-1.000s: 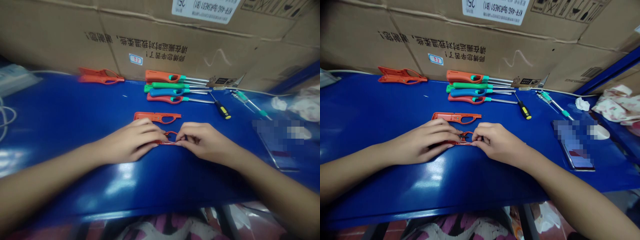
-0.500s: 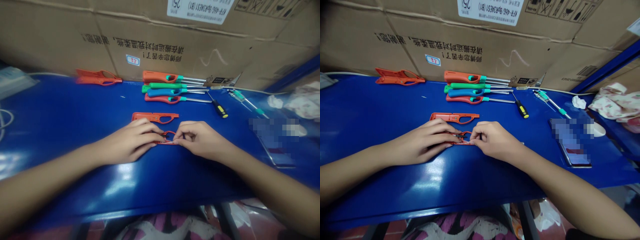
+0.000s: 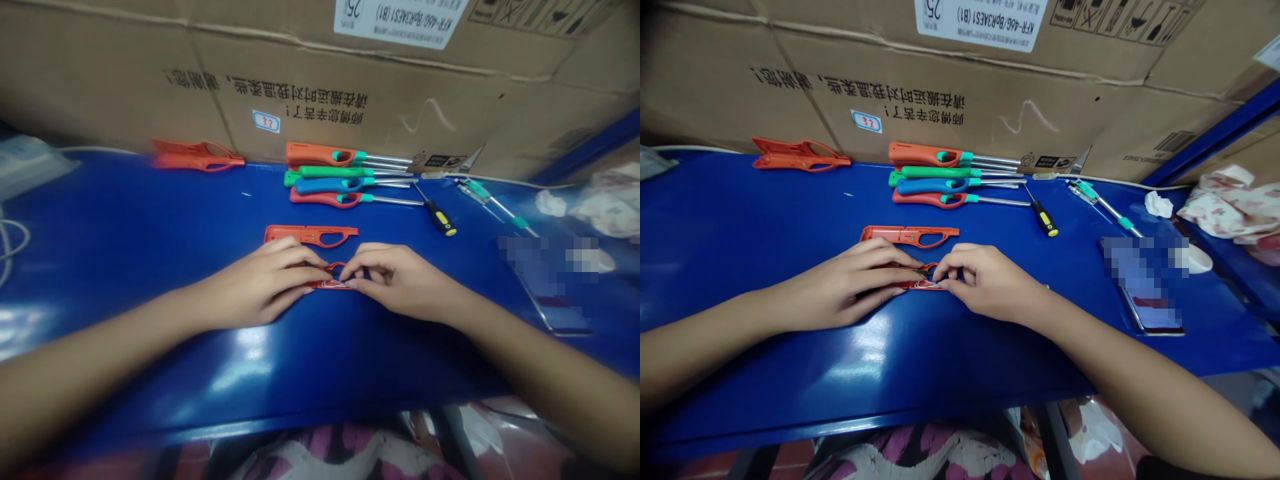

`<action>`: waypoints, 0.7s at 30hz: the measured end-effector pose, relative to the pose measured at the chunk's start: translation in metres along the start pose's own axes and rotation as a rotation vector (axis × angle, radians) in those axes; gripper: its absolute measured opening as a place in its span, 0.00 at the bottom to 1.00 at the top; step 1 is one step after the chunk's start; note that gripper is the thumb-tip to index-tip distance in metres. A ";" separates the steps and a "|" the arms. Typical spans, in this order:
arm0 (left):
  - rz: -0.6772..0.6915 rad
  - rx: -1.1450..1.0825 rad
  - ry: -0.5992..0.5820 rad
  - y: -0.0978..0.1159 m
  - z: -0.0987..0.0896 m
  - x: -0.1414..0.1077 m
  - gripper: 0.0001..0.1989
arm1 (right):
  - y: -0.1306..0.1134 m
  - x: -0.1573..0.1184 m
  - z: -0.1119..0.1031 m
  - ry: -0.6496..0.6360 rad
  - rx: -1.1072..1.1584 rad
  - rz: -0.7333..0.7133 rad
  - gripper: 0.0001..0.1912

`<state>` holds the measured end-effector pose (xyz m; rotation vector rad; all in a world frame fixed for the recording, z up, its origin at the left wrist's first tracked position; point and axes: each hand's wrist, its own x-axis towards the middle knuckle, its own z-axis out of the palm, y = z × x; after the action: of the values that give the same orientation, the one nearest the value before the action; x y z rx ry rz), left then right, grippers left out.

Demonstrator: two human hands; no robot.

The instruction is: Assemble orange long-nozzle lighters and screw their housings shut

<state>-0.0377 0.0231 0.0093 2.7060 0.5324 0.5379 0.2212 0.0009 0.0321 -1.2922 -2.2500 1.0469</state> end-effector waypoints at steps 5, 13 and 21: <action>-0.007 -0.011 -0.021 0.000 0.000 -0.001 0.14 | -0.001 -0.001 -0.002 -0.034 0.022 -0.001 0.05; 0.015 0.014 -0.038 -0.002 0.000 -0.001 0.19 | -0.003 -0.004 -0.002 -0.033 -0.044 -0.016 0.05; 0.028 0.028 -0.039 -0.001 -0.002 -0.001 0.20 | -0.003 -0.005 -0.001 -0.018 -0.049 0.012 0.05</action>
<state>-0.0399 0.0235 0.0102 2.7483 0.4963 0.4875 0.2228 -0.0039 0.0350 -1.3221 -2.2978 1.0177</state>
